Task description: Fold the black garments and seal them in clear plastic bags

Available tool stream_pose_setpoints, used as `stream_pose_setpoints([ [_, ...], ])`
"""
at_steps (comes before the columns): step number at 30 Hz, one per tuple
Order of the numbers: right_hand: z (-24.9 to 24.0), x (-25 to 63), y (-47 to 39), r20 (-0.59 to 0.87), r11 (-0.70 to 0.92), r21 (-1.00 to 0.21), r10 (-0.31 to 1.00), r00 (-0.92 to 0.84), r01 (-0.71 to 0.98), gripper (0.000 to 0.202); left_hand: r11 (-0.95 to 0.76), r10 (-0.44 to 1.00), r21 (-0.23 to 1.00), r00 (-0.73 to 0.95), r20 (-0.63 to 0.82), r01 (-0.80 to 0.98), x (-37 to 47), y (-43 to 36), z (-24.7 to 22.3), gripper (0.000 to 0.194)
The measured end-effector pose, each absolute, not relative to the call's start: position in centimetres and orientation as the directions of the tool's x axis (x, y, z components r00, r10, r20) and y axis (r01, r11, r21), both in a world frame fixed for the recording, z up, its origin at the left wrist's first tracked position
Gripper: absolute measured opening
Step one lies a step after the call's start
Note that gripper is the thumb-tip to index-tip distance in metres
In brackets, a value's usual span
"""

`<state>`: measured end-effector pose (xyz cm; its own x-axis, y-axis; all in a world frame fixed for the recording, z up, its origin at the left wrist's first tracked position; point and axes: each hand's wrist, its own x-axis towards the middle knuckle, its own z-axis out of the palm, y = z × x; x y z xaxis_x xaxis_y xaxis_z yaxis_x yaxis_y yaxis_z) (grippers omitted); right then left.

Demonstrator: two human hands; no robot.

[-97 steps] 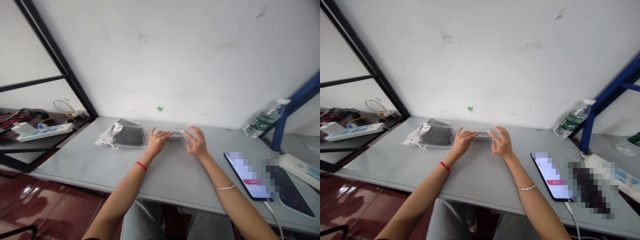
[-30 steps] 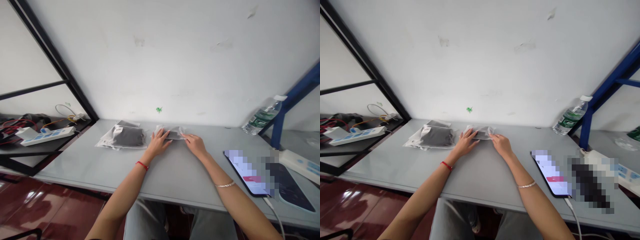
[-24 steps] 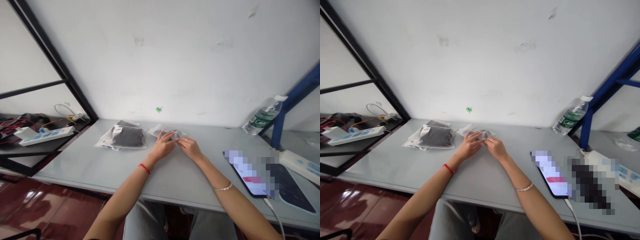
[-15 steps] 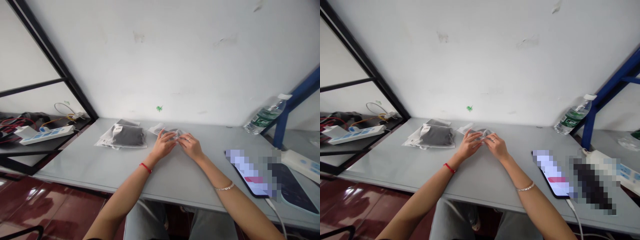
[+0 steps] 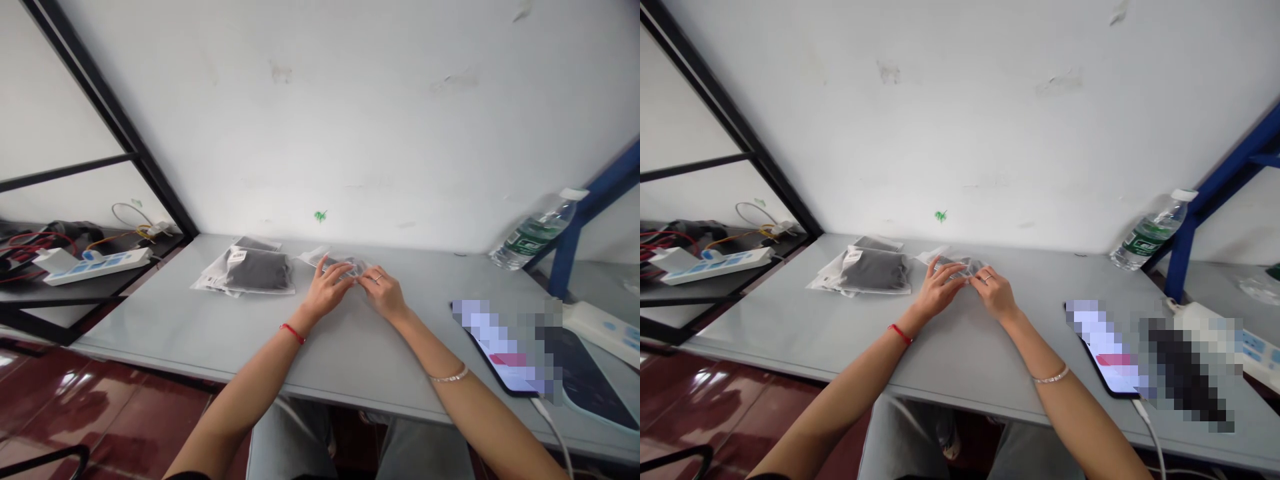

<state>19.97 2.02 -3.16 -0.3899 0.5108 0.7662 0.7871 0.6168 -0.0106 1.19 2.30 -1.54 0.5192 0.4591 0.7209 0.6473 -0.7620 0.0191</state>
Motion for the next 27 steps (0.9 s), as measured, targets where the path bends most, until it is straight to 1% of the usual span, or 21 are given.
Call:
stream_pose_setpoints([
  [3,-3.2,20.0,2.0,0.768,0.61,-0.007,0.511,-0.387,0.792,0.029,-0.756,0.458,0.005,0.522,0.719,0.655,1.0,2.4,-1.6,0.02],
  [6,-3.1,20.1,2.1,0.795,0.604,0.003,0.482,-0.368,0.797,0.03,-0.759,0.437,-0.014,0.526,0.73,0.651,0.7,2.8,-1.7,0.023],
  [8,-2.9,20.2,2.1,0.83,0.619,0.031,0.422,-0.365,0.785,0.031,-0.768,0.383,-0.056,0.527,0.759,0.639,0.3,3.3,-1.8,0.023],
  [12,-2.5,20.4,2.1,0.9,0.643,0.12,0.252,-0.356,0.757,0.03,-0.753,0.233,-0.157,0.482,0.845,0.639,-0.4,4.3,-2.2,0.018],
  [15,-2.2,20.5,2.0,0.918,0.647,0.155,0.185,-0.35,0.747,0.028,-0.727,0.198,-0.183,0.458,0.867,0.662,-1.0,4.8,-2.4,0.019],
  [19,-1.7,20.8,2.0,0.917,0.641,0.156,0.188,-0.351,0.751,0.029,-0.71,0.195,-0.184,0.44,0.876,0.68,-1.6,5.2,-2.4,0.019],
  [22,-1.5,21.2,2.1,0.919,0.644,0.152,0.188,-0.347,0.75,0.032,-0.695,0.254,-0.145,0.429,0.867,0.704,-1.9,5.4,-2.3,0.019],
  [24,-1.5,21.5,2.3,0.909,0.638,0.139,0.221,-0.353,0.758,0.03,-0.69,0.3,-0.123,0.436,0.849,0.713,-2.0,5.5,-2.2,0.017],
  [27,-1.8,21.7,2.5,0.878,0.613,0.108,0.31,-0.364,0.783,0.022,-0.681,0.351,-0.103,0.447,0.823,0.725,-1.8,5.5,-2.4,0.013],
])
